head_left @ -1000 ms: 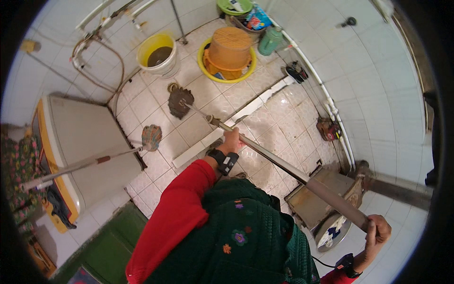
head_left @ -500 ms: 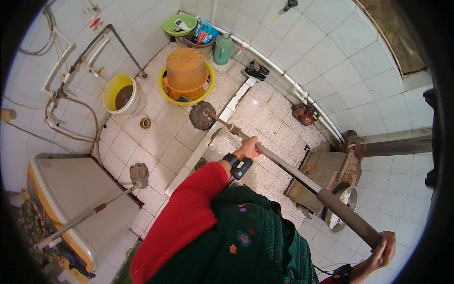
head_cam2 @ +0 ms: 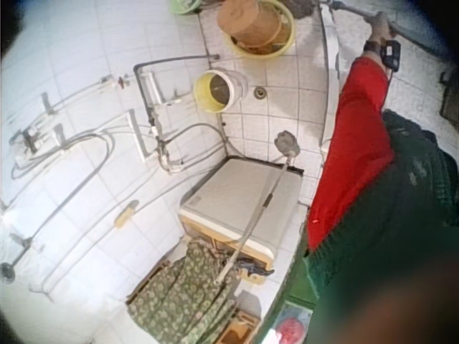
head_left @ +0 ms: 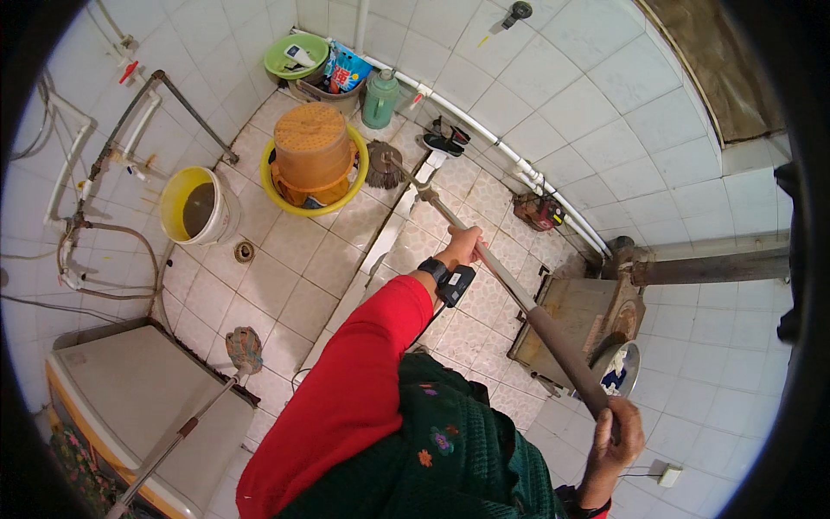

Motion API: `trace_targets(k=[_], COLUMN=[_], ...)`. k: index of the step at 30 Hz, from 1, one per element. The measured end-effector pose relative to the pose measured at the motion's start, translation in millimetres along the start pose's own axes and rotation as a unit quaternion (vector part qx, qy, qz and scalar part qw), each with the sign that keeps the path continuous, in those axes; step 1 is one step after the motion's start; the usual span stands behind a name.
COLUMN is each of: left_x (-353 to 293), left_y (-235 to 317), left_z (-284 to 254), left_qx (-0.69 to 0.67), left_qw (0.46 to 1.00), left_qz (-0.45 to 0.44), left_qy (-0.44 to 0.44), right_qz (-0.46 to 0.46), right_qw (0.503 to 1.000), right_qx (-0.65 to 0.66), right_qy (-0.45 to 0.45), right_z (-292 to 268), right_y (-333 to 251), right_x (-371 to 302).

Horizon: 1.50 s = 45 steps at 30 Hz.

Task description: The person mops a tiled floor using a string mop, moving it back and forth across the room. They briefly pause to check a wristwatch before resuming mopping.

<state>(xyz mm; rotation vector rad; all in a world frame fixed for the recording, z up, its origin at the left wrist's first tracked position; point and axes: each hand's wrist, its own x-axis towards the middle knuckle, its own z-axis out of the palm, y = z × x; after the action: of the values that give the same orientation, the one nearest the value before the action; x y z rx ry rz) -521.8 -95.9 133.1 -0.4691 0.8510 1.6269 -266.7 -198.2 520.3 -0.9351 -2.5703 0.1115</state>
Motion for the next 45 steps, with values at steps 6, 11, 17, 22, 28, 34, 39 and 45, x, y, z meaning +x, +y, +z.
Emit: trace_targets(k=[6,11,17,22,28,34,39,45], left_x=[17.6,11.9,4.0,-41.2,-130.2,-212.2,-245.8,-207.6], left_y=[37.4,43.4,48.3,23.5,-49.9,-146.7,-199.1,-217.9], left_z=[11.1,1.9,-21.2,-22.3,-28.4,-47.9,-106.4,-206.8], left_qx=[0.019,-0.044,-0.054,-0.005,-0.042,-0.059,-0.050,-0.243], left_qw=[1.000,0.998,0.998,0.997,0.995,0.992,0.982,0.933], left_qz=[-0.005,0.029,0.017,0.074,0.086,0.109,0.160,0.211], left_qy=[-0.020,-0.042,0.030,-0.006,-0.026,0.025,0.084,0.162], right_qz=[0.078,0.013,-0.118,-0.244,-0.376,-0.519,-0.325,-0.318], right_qw=[0.996,0.995,0.986,0.967,0.921,0.836,0.914,0.893], right_qx=[-0.016,-0.033,-0.071,-0.041,0.098,0.161,0.244,0.286], right_qy=[-0.047,-0.097,-0.094,-0.060,0.012,0.070,0.005,-0.141], right_z=[11.1,-14.9,-43.9,-68.1,-104.0,-128.6,-108.9,-97.8], right_y=[-17.8,-38.8,-50.9,-42.2,25.0,113.9,133.6,117.2], right_x=[35.8,48.1,56.4,63.1,49.0,26.3,-3.8,-49.8])
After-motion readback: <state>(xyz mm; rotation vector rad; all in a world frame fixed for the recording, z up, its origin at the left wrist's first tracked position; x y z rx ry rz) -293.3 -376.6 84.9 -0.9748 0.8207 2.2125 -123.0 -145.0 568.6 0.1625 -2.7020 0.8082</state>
